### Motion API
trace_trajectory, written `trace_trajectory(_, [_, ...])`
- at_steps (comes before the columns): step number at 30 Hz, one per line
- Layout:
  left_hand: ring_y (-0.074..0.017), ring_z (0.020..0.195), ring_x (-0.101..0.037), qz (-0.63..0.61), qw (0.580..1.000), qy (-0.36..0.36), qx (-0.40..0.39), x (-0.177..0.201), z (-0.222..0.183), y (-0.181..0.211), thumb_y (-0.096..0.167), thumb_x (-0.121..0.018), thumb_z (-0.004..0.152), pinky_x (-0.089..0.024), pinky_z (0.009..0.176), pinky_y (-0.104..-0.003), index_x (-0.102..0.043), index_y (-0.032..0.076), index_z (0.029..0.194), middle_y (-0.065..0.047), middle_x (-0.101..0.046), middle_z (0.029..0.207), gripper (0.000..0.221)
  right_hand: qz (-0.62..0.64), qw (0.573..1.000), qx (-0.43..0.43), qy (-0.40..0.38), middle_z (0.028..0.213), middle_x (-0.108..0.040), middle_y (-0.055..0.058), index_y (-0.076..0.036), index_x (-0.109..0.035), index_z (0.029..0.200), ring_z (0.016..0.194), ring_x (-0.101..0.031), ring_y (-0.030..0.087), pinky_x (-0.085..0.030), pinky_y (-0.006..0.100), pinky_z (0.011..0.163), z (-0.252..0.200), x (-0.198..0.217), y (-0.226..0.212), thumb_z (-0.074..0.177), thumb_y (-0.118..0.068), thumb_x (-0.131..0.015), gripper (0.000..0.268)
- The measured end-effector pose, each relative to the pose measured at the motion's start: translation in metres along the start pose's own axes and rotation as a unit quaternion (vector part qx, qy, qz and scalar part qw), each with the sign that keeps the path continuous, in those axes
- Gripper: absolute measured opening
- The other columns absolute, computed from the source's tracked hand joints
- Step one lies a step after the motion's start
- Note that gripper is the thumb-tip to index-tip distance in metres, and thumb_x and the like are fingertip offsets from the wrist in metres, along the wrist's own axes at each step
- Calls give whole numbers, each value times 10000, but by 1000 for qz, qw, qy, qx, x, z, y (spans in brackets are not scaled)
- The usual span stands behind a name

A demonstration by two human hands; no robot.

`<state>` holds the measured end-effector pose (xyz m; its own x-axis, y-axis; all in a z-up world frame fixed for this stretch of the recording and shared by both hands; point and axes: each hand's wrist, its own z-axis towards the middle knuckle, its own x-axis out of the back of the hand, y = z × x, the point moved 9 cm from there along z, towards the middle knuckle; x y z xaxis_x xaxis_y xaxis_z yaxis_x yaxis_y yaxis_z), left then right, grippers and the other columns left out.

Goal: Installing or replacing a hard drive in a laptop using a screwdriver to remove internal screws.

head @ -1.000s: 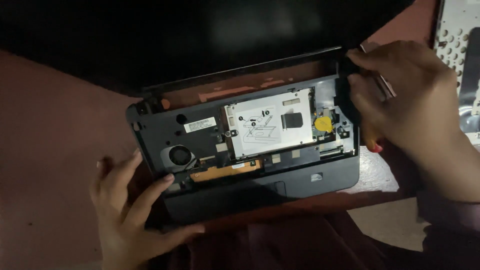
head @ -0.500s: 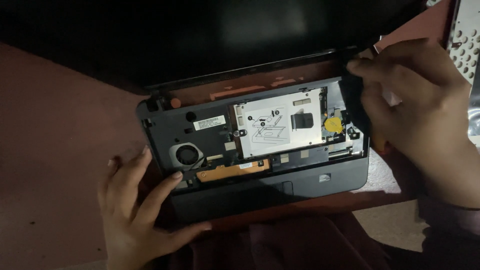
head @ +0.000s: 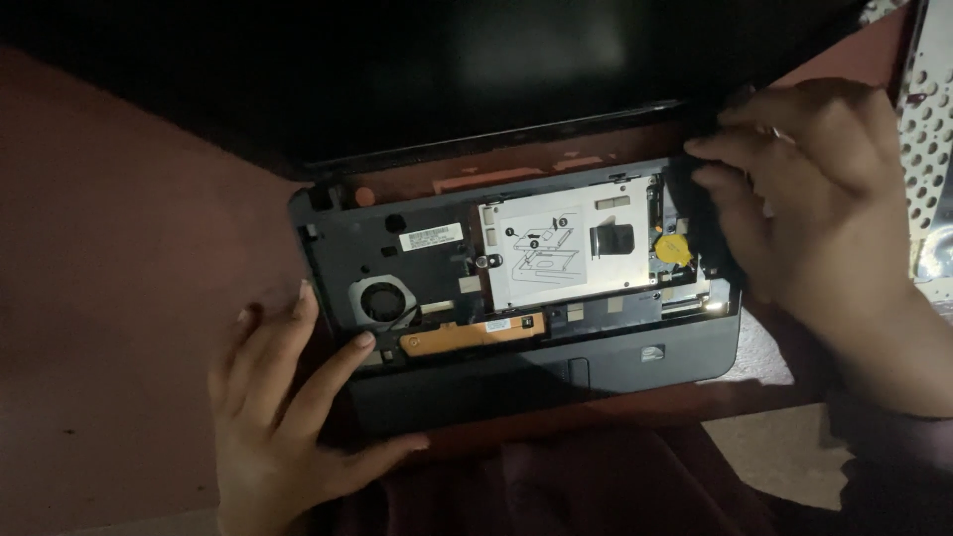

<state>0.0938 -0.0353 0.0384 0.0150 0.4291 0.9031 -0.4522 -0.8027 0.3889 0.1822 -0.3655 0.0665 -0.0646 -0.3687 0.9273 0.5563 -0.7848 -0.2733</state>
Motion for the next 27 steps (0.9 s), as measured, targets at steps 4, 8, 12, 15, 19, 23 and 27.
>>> trace_trajectory(4, [-389, 1341, -594, 3, 1000, -5, 7, 0, 4, 3, 783, -777, 723, -447, 1146, -631, -646, 166, 1327, -243, -484, 1545, 873, -105, 994, 29, 6, 1308, -740, 111, -68, -861, 1261, 1173, -570, 396, -450, 480, 1001, 0, 2, -10, 1157, 34, -849, 146])
trace_trajectory(8, [-393, 1308, -595, 1, 1000, -6, 10, 0, 5, 4, 797, -761, 718, -450, 1148, -630, -648, 161, 1318, -237, -470, 1554, 881, -133, 985, 112, 4, 1209, -854, 10, -114, -878, 1261, 1137, -680, 298, -360, 407, 1005, 19, 0, -32, 1056, 96, -887, 293])
trace_trajectory(12, [-379, 1398, -552, 0, 1000, 1, 6, 1, 7, 5, 757, -807, 728, -424, 1159, -607, -648, 152, 1327, -239, -483, 1546, 866, -116, 984, 131, -32, 1095, -829, -15, -133, -854, 1184, 1036, -747, 218, -373, 382, 933, 40, -3, -37, 1042, 131, -842, 300])
trace_trajectory(15, [-410, 1338, -587, 4, 1000, 2, 4, 0, 6, 5, 782, -771, 740, -421, 1155, -603, -636, 157, 1339, -246, -485, 1545, 876, -42, 985, 156, -59, 997, -799, 90, -42, -838, 1166, 870, -750, 263, -627, 420, 751, 47, -6, -38, 979, 161, -824, 277])
trace_trajectory(19, [-416, 1357, -574, 15, 1000, -6, 10, -1, 6, 6, 804, -757, 727, -432, 1133, -595, -636, 176, 1344, -238, -504, 1539, 889, -16, 988, 126, -91, 1025, -772, 113, -40, -802, 1200, 870, -718, 294, -595, 421, 773, 49, -8, -36, 1013, 98, -767, 235])
trace_trajectory(23, [-418, 1326, -592, 31, 999, 10, -2, 3, 8, 7, 835, -708, 753, -462, 1075, -580, -626, 185, 1329, -235, -553, 1504, 872, -3, 986, 145, -85, 1005, -772, 120, -26, -790, 1191, 849, -722, 257, -610, 427, 806, 50, -9, -36, 993, 102, -799, 236])
trace_trajectory(27, [-415, 1299, -613, 37, 999, 31, -19, 4, 7, 8, 861, -699, 750, -480, 1075, -575, -642, 176, 1310, -241, -579, 1469, 887, -2, 985, 154, -80, 1007, -765, 100, -26, -793, 1193, 847, -703, 245, -600, 425, 802, 48, -11, -36, 984, 116, -806, 253])
